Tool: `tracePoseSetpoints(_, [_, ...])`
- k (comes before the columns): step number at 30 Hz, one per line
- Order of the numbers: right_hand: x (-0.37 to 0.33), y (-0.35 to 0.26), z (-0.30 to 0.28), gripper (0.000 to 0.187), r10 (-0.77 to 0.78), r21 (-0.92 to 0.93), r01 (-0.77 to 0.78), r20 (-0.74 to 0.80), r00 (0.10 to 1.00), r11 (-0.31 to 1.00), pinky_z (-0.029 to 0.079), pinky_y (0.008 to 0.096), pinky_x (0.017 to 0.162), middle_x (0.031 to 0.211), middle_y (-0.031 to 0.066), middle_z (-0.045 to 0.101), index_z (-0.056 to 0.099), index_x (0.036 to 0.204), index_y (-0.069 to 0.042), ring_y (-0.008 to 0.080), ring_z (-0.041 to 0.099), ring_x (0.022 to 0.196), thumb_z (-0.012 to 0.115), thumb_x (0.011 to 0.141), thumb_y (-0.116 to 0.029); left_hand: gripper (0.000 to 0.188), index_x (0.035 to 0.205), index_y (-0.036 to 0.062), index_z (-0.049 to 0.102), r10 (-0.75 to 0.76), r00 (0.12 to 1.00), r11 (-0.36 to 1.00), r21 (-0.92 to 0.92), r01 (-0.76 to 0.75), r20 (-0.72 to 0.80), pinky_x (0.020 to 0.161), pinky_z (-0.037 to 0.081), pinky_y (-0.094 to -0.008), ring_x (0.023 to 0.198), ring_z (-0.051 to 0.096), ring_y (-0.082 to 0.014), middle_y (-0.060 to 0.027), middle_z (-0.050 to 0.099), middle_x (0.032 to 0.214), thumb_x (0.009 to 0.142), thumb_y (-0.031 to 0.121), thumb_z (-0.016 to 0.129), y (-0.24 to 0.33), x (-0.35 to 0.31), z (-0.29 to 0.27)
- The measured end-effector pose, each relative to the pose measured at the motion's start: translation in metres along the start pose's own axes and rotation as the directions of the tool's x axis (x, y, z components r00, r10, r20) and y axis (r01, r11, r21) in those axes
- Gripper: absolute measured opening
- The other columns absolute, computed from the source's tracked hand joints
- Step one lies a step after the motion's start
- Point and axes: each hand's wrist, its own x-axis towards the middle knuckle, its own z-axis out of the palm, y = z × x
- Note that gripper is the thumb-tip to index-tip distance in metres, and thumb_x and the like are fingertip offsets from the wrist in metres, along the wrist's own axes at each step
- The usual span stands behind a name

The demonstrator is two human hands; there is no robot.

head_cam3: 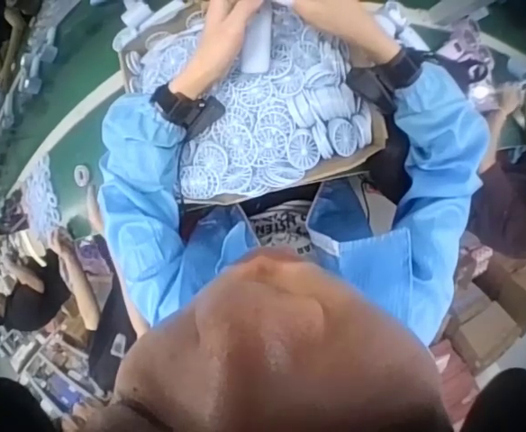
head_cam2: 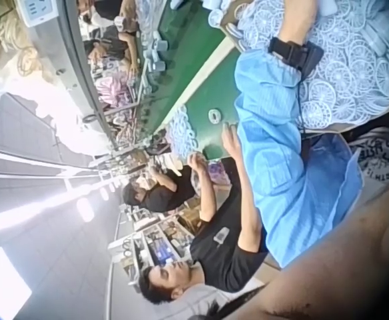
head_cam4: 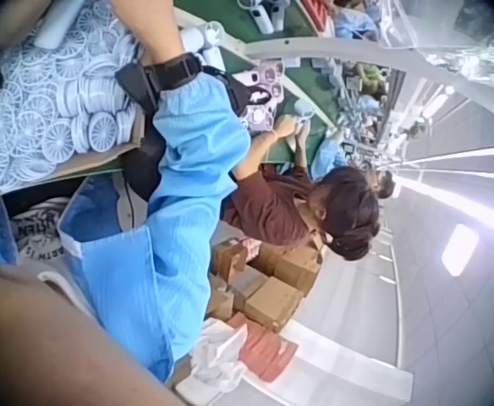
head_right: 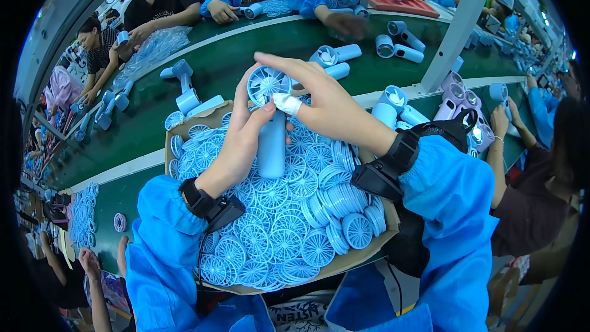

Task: The person picks up a fan body and a fan cover, presses the cover onto the body by hand, and places the assembled fan onto the table. This process is repeated with several more fan bodies and covers.

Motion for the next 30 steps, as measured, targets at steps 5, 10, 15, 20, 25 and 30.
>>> tracePoseSetpoints(5, [-0.003, 0.008, -0.001, 0.04, 0.025, 0.072, -0.021, -0.059, 0.998, 0.997, 0.04, 0.0355, 0.102, 0.139, 0.0127, 0.047, 0.053, 0.13, -0.008, 0.0232, 0.047, 0.125, 0.058, 0.09, -0.012, 0.063, 0.149, 0.0237, 0.015, 0.011, 1.0, 1.0, 0.019, -0.01, -0.02, 0.07, 0.054, -0.033, 0.087, 0.06, -0.0182, -0.0108, 0.052, 0.112, 0.096, 0.017, 0.049, -0.002, 0.002, 0.003])
tracePoseSetpoints(10, [-0.003, 0.015, -0.009, 0.031, -0.185, -0.078, 0.178, -0.1, 0.978, 0.981, 0.042, 0.0335, 0.099, 0.129, 0.0128, 0.054, 0.057, 0.121, -0.003, 0.02, 0.053, 0.117, 0.058, 0.091, -0.012, 0.067, 0.149, 0.0233, 0.012, 0.048, 0.998, 0.997, 0.064, -0.045, -0.038, 0.072, 0.054, -0.0333, 0.089, 0.061, -0.0186, -0.0114, 0.052, 0.113, 0.095, 0.016, 0.051, -0.001, 0.006, 0.007])
tracePoseSetpoints(15, [-0.002, 0.005, 0.004, 0.025, 0.185, 0.394, -0.095, -0.197, 0.963, 0.914, 0.045, 0.03, 0.093, 0.112, 0.0082, 0.06, 0.058, 0.113, 0.002, 0.0145, 0.058, 0.104, 0.057, 0.092, -0.012, 0.076, 0.149, 0.0223, 0.009, 0.18, 0.976, 0.982, 0.071, -0.173, -0.123, 0.074, 0.055, -0.0349, 0.092, 0.061, -0.0197, -0.0121, 0.052, 0.116, 0.091, 0.011, 0.056, 0.001, 0.001, -0.005])
tracePoseSetpoints(20, [-0.001, -0.004, 0.016, 0.024, 0.222, 0.398, -0.18, -0.061, 0.973, 0.9, 0.048, 0.0277, 0.086, 0.103, 0.0051, 0.06, 0.057, 0.111, 0.003, 0.0127, 0.059, 0.098, 0.058, 0.093, -0.013, 0.086, 0.149, 0.019, 0.008, 0.367, 0.877, 0.919, -0.027, -0.394, -0.312, 0.076, 0.054, -0.0327, 0.092, 0.061, -0.018, -0.0131, 0.053, 0.114, 0.085, 0.003, 0.064, 0.005, -0.004, -0.008])
tracePoseSetpoints(25, [-0.005, -0.009, 0.02, 0.026, 0.149, 0.227, -0.139, -0.028, 0.988, 0.964, 0.051, 0.0286, 0.082, 0.104, 0.006, 0.059, 0.057, 0.111, 0.002, 0.0134, 0.06, 0.095, 0.063, 0.09, -0.011, 0.091, 0.149, 0.0178, 0.008, 0.288, 0.912, 0.951, -0.027, -0.309, -0.291, 0.075, 0.055, -0.031, 0.09, 0.061, -0.0172, -0.0135, 0.053, 0.113, 0.081, -0.002, 0.066, 0.017, -0.011, -0.018])
tracePoseSetpoints(30, [-0.006, -0.012, 0.028, 0.027, -0.083, -0.008, 0.084, -0.267, 0.96, 0.996, 0.052, 0.0294, 0.083, 0.108, 0.0077, 0.058, 0.057, 0.11, 0.001, 0.0144, 0.06, 0.095, 0.068, 0.086, -0.007, 0.091, 0.149, 0.0182, 0.009, 0.376, 0.884, 0.926, 0.1, -0.363, -0.277, 0.07, 0.056, -0.0314, 0.089, 0.062, -0.0176, -0.0131, 0.053, 0.109, 0.081, -0.003, 0.066, 0.012, -0.008, -0.022])
